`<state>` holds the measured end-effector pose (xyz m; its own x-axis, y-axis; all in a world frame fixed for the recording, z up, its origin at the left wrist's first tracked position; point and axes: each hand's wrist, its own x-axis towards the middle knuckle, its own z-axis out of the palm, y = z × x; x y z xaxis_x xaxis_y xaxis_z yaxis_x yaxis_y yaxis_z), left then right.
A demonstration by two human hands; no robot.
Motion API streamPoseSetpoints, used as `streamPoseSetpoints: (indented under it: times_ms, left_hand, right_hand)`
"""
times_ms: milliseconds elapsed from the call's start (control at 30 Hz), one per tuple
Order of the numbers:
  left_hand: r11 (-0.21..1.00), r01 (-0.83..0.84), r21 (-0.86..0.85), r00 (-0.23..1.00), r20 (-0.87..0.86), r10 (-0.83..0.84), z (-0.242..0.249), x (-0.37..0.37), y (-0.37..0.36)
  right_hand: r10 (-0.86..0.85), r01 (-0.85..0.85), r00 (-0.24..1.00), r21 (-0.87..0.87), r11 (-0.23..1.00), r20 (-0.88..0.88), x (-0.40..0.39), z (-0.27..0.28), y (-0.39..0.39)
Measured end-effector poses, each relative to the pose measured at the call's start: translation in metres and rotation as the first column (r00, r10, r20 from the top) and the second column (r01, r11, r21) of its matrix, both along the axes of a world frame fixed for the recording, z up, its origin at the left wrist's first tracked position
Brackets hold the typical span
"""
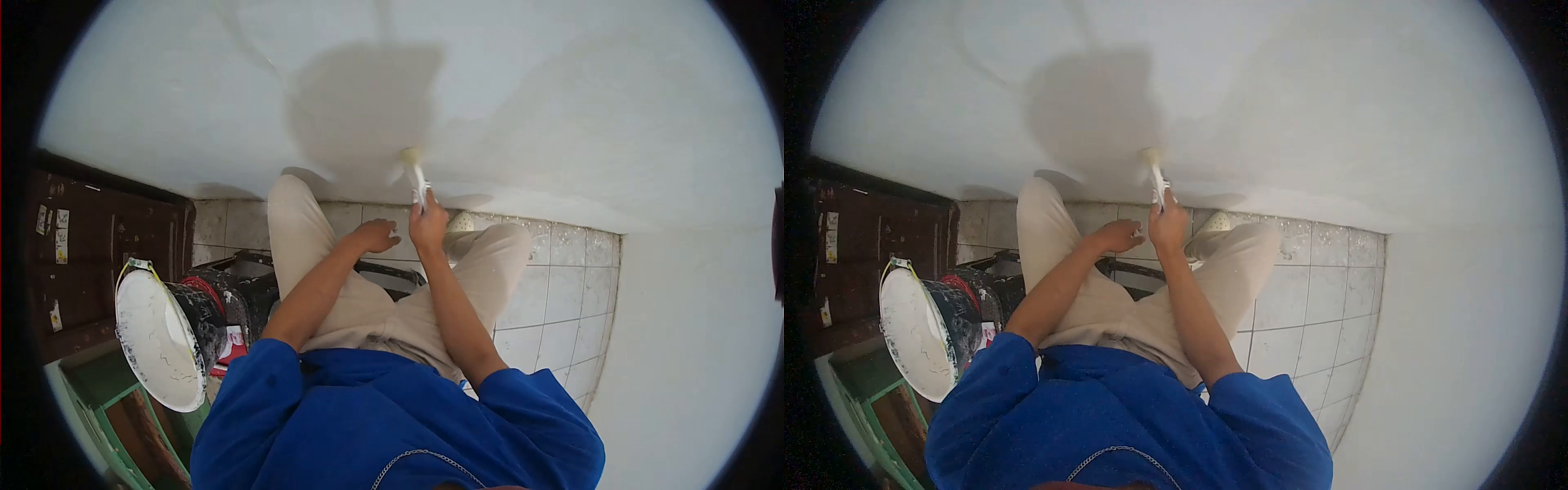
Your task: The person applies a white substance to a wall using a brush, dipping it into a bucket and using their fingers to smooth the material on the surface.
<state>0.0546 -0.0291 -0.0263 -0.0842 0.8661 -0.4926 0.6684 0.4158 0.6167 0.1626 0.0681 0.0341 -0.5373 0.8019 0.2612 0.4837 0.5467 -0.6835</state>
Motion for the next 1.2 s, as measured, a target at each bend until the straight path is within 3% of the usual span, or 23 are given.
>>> streamPoseSetpoints:
  times_ms: [67,167,267,367,467,567,667,767,800,900,1000,1100,1133,1200]
  left_hand:
    - [1.0,0.016,0.016,1.0,0.013,-0.017,-0.001,-0.004,0.002]
    - [1.0,0.023,-0.011,1.0,-0.009,-0.023,0.0,-0.003,0.0]
    - [1.0,0.004,0.015,0.999,-0.037,-0.003,0.001,-0.003,-0.001]
    - [1.0,0.02,0.019,1.0,-0.015,-0.019,0.007,-0.003,0.008]
    - [1.0,0.025,0.017,0.999,0.021,-0.025,0.004,-0.003,0.01]
    - [1.0,0.019,-0.011,1.0,0.0,-0.019,0.011,-0.001,0.006]
    - [0.996,0.004,0.086,1.0,-0.028,-0.001,0.002,0.001,0.007]
    - [0.996,0.016,0.086,1.0,0.016,-0.018,-0.002,0.002,0.013]
    - [0.998,0.02,0.054,1.0,0.017,-0.021,0.001,0.002,0.015]
    - [0.999,0.039,-0.017,0.999,-0.001,-0.039,0.007,0.003,0.011]
    - [0.999,0.046,-0.015,0.999,-0.02,-0.046,0.002,-0.001,0.008]
    - [0.999,0.033,-0.014,0.999,-0.001,-0.033,0.004,0.002,0.005]
    - [0.999,0.035,-0.027,0.999,0.007,-0.035,0.006,0.001,0.007]
    - [0.998,0.038,-0.05,0.999,0.006,-0.038,0.011,-0.001,0.01]
  right_hand:
    - [0.05,-0.019,0.962,-0.119,0.993,0.268,0.001,-0.03,0.005]
    - [0.052,-0.031,0.993,-0.186,0.982,0.106,0.003,-0.037,0.004]
    - [0.095,-0.095,0.987,0.01,0.995,-0.126,0.0,0.007,-0.007]
    - [-0.009,0.011,0.998,0.027,1.0,-0.06,0.0,0.002,0.002]
    - [0.008,0.005,0.994,-0.121,0.993,0.111,0.006,-0.038,0.009]
    - [-0.033,0.036,0.999,-0.199,0.979,0.022,0.007,-0.003,-0.003]
    - [0.016,0.001,0.983,0.09,0.996,-0.185,0.006,0.023,0.002]
    - [-0.031,0.032,0.999,0.1,0.994,-0.011,0.006,-0.019,0.014]
    - [-0.048,0.048,0.998,-0.002,0.999,0.045,0.007,-0.022,0.01]
    - [-0.023,0.025,0.999,-0.049,0.998,0.043,0.008,-0.02,0.002]
    - [0.023,-0.02,0.969,0.017,1.0,-0.245,0.012,-0.002,-0.002]
    - [-0.014,0.032,0.986,0.1,0.994,-0.169,0.006,0.034,0.001]
    - [-0.042,0.041,0.99,-0.008,0.999,-0.134,-0.001,0.02,0.007]
    - [-0.047,0.047,0.998,0.009,0.999,-0.028,0.003,-0.017,0.007]
